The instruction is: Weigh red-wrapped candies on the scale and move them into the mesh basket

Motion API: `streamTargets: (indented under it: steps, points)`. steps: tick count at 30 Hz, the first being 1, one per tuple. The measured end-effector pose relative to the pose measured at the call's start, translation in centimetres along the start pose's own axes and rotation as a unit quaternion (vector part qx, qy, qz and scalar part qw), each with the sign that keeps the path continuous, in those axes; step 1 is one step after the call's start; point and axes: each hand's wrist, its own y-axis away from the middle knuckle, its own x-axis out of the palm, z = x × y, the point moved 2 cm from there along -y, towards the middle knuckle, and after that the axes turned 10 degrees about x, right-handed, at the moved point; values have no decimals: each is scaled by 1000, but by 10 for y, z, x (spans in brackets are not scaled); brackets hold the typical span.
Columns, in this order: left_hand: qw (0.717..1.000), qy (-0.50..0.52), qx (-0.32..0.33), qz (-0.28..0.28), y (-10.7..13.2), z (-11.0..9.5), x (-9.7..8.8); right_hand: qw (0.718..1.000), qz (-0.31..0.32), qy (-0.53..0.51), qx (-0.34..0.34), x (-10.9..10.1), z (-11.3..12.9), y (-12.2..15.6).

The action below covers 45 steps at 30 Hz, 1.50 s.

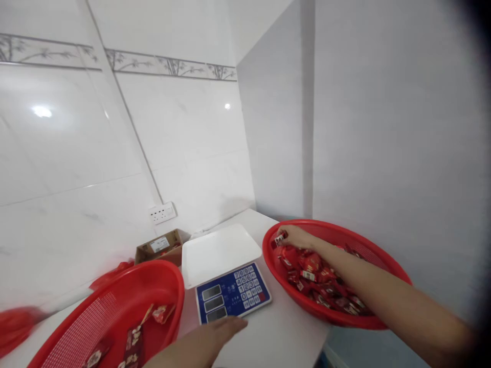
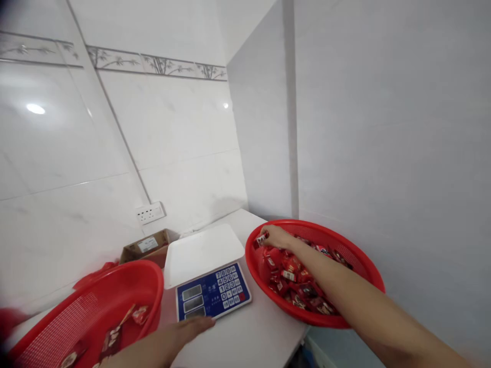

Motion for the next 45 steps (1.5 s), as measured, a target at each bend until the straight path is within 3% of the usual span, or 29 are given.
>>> streamTargets:
  steps: [2,3,6,9,11,14,17,24,32,40,45]
  points:
    - [985,149,-10,-85,-14,-2,-2,1000,18,-16,-12,7,14,-5]
    - [965,227,-17,-131,-26,-3,-4,999,30,-28,-21,14,23,-4]
    - [859,424,-50,-282,-65,-1,-11,988,91,-110,-58,47,54,7]
    - [777,510,-21,-370,-97,11,-23,970,141,-187,-64,85,81,19]
    - [756,499,-11,-422,-106,25,-32,968,148,-199,-48,105,92,21]
    - [761,435,-33,-481,-105,52,-43,960,143,-241,-15,121,95,18]
    - [786,349,-71,-506,-96,78,-53,954,114,-277,20,127,88,10]
    - [856,112,-156,-480,-76,114,-68,951,104,-284,65,131,70,1]
    - [876,-21,-148,-459,-72,115,-75,960,123,-247,43,138,78,-3]
    - [871,-27,-136,-472,-48,110,-85,973,56,-216,66,127,73,-13]
    - [874,-12,-134,-467,-59,106,-84,970,23,-231,78,138,80,-30]
